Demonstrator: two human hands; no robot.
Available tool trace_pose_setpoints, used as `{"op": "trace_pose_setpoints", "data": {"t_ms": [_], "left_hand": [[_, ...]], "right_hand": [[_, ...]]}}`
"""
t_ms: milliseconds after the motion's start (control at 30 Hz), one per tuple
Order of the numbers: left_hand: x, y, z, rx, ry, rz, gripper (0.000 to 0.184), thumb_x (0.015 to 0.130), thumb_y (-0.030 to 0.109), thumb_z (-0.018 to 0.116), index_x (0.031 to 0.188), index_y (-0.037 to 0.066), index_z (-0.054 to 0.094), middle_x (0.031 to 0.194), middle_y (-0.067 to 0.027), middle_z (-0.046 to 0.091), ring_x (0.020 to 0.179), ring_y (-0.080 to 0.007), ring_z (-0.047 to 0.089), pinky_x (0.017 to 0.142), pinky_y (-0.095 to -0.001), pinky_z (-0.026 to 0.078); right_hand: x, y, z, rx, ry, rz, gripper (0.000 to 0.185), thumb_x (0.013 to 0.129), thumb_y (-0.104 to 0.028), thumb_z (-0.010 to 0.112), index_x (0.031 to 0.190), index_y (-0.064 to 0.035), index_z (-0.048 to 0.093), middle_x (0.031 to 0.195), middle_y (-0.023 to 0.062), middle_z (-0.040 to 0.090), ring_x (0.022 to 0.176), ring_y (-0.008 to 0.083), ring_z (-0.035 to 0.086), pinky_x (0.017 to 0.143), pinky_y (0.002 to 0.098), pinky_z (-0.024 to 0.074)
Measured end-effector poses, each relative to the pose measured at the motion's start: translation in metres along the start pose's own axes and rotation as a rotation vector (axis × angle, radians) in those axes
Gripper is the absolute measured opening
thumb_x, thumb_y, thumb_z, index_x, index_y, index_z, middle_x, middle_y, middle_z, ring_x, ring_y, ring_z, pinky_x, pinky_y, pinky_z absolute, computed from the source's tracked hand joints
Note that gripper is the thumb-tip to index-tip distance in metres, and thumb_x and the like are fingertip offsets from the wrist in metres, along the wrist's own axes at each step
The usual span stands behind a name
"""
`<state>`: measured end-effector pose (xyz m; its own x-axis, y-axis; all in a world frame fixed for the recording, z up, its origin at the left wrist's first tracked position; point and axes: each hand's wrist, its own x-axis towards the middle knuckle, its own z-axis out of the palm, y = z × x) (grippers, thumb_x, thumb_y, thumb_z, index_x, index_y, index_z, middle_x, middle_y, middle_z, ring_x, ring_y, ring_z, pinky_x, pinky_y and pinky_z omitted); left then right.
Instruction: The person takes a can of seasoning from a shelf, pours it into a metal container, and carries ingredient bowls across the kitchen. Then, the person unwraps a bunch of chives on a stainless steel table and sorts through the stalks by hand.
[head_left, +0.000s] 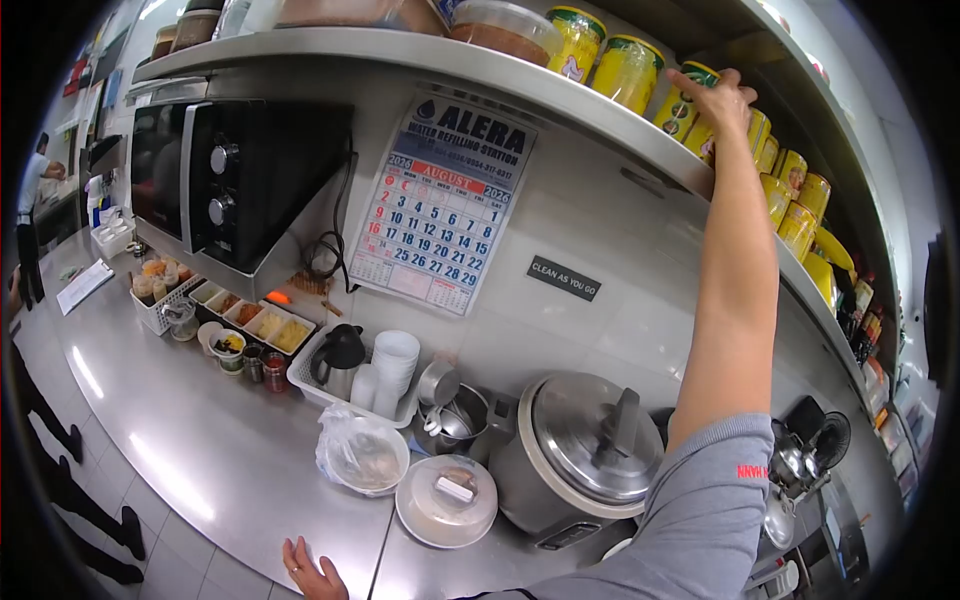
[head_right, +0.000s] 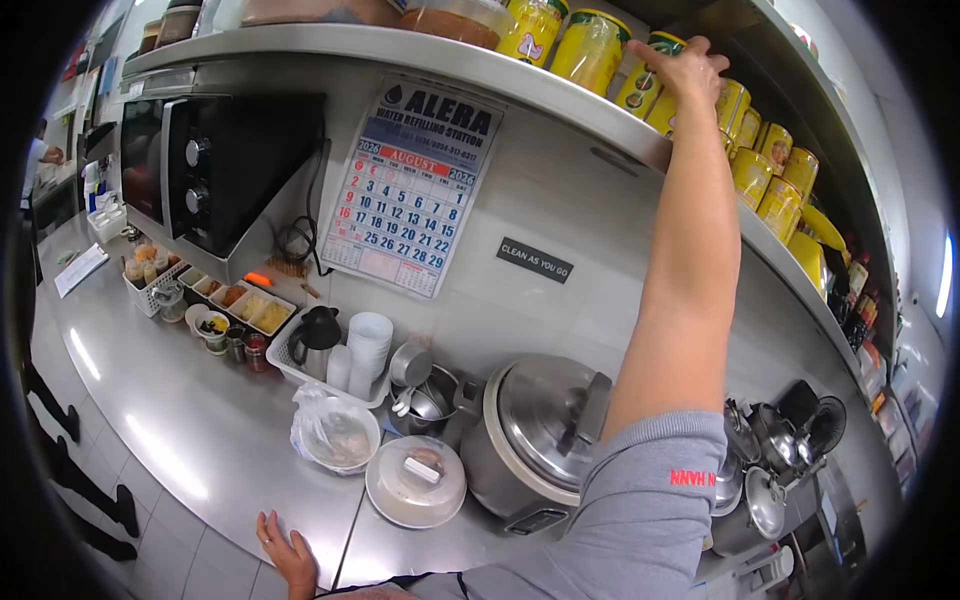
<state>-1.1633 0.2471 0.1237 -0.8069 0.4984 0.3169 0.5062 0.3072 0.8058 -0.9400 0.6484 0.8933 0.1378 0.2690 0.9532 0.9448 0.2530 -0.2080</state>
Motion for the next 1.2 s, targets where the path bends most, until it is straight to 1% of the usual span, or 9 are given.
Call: {"op": "trace_pose_setpoints", "data": {"t_ms": [133, 400, 500, 600, 700, 833, 1000, 1067, 1200], "left_hand": [[0.0, 0.005, -0.001, -0.012, 0.017, 0.007, 0.053, 0.089, 0.008, 0.051, 0.14, -0.004, 0.043, 0.148, -0.0288, 0.035, 0.135, -0.0466, 0.037, 0.112, -0.051, 0.029], [-0.002, -0.002, -0.004, -0.14, 0.035, 0.012, 0.055, 0.088, 0.005, 0.052, 0.141, -0.005, 0.041, 0.148, -0.0289, 0.032, 0.135, -0.0464, 0.036, 0.114, -0.05, 0.031], [-0.003, -0.002, -0.007, -0.167, 0.051, 0.038, 0.054, 0.088, 0.004, 0.051, 0.14, -0.006, 0.041, 0.147, -0.0289, 0.033, 0.135, -0.0462, 0.036, 0.113, -0.0504, 0.031], [-0.004, -0.007, -0.007, -0.202, 0.072, 0.073, 0.054, 0.089, 0.004, 0.05, 0.14, -0.006, 0.04, 0.147, -0.028, 0.033, 0.136, -0.0443, 0.036, 0.114, -0.0507, 0.03], [-0.006, -0.014, 0.0, -0.269, 0.112, 0.096, 0.053, 0.09, 0.006, 0.049, 0.141, -0.006, 0.039, 0.147, -0.0265, 0.034, 0.136, -0.0412, 0.036, 0.112, -0.0499, 0.031], [-0.004, 0.025, -0.021, -0.382, 0.023, 0.34, 0.053, 0.093, 0.012, 0.05, 0.142, -0.005, 0.038, 0.147, -0.024, 0.035, 0.133, -0.0365, 0.04, 0.106, -0.0466, 0.036], [-0.03, 0.153, -0.018, -0.961, -0.637, 0.524, 0.039, 0.097, 0.018, 0.051, 0.127, -0.006, 0.054, 0.111, -0.0162, 0.061, 0.099, -0.0246, 0.061, 0.091, -0.0383, 0.049], [-0.067, 0.223, -0.015, -1.091, -0.882, 0.627, 0.041, 0.087, 0.012, 0.053, 0.123, -0.008, 0.055, 0.112, -0.0195, 0.06, 0.098, -0.0268, 0.059, 0.09, -0.0378, 0.049], [-0.159, 0.326, 0.002, -1.175, -1.303, 0.823, 0.093, 0.078, 0.041, 0.078, 0.148, -0.004, 0.035, 0.149, -0.0214, 0.041, 0.131, -0.0315, 0.047, 0.103, -0.0416, 0.042]], "right_hand": [[0.011, 0.016, -0.002, 0.177, -0.141, 0.09, 0.112, 0.055, -0.059, 0.088, 0.138, -0.0077, 0.033, 0.135, 0.0269, 0.049, 0.123, 0.0428, 0.053, 0.104, 0.0475, 0.0466], [-0.021, 0.022, -0.052, 0.629, 0.522, 0.004, 0.098, 0.056, -0.051, 0.09, 0.125, -0.0125, 0.032, 0.122, 0.0269, 0.053, 0.111, 0.0417, 0.058, 0.102, 0.0491, 0.0436], [-0.021, 0.031, -0.106, 0.915, 0.588, 0.002, 0.099, 0.059, -0.034, 0.094, 0.129, -0.0058, 0.031, 0.12, 0.0224, 0.053, 0.096, 0.0283, 0.065, 0.078, 0.0359, 0.0578], [-0.06, 0.05, -0.182, 1.272, 0.193, -0.179, 0.081, 0.066, -0.024, 0.09, 0.127, 0.0, 0.043, 0.103, 0.0144, 0.061, 0.089, 0.0239, 0.066, 0.071, 0.0386, 0.0577], [-0.147, 0.073, -0.234, 1.316, 0.122, -0.125, 0.052, 0.081, -0.028, 0.074, 0.122, 0.0023, 0.059, 0.116, 0.0165, 0.066, 0.099, 0.0244, 0.067, 0.083, 0.0367, 0.0563], [-0.314, 0.118, -0.282, 1.289, 0.102, -0.021, 0.086, 0.075, -0.026, 0.079, 0.144, 0.001, 0.034, 0.131, 0.0154, 0.056, 0.116, 0.0269, 0.059, 0.1, 0.0364, 0.0474], [-0.483, 0.174, -0.314, 1.229, -0.144, 0.043, 0.132, 0.061, -0.017, 0.089, 0.156, -0.0065, -0.002, 0.139, 0.0201, 0.048, 0.125, 0.031, 0.054, 0.111, 0.0393, 0.0397], [-0.53, 0.198, -0.335, 1.224, -0.198, 0.143, 0.137, 0.062, -0.015, 0.089, 0.156, -0.0092, -0.011, 0.139, 0.0214, 0.048, 0.125, 0.0322, 0.055, 0.11, 0.042, 0.0407], [-0.59, 0.255, -0.385, 0.961, -0.233, 0.277, 0.142, 0.062, -0.016, 0.09, 0.157, -0.0111, -0.015, 0.141, 0.0237, 0.047, 0.127, 0.0357, 0.054, 0.109, 0.0448, 0.0419]]}}
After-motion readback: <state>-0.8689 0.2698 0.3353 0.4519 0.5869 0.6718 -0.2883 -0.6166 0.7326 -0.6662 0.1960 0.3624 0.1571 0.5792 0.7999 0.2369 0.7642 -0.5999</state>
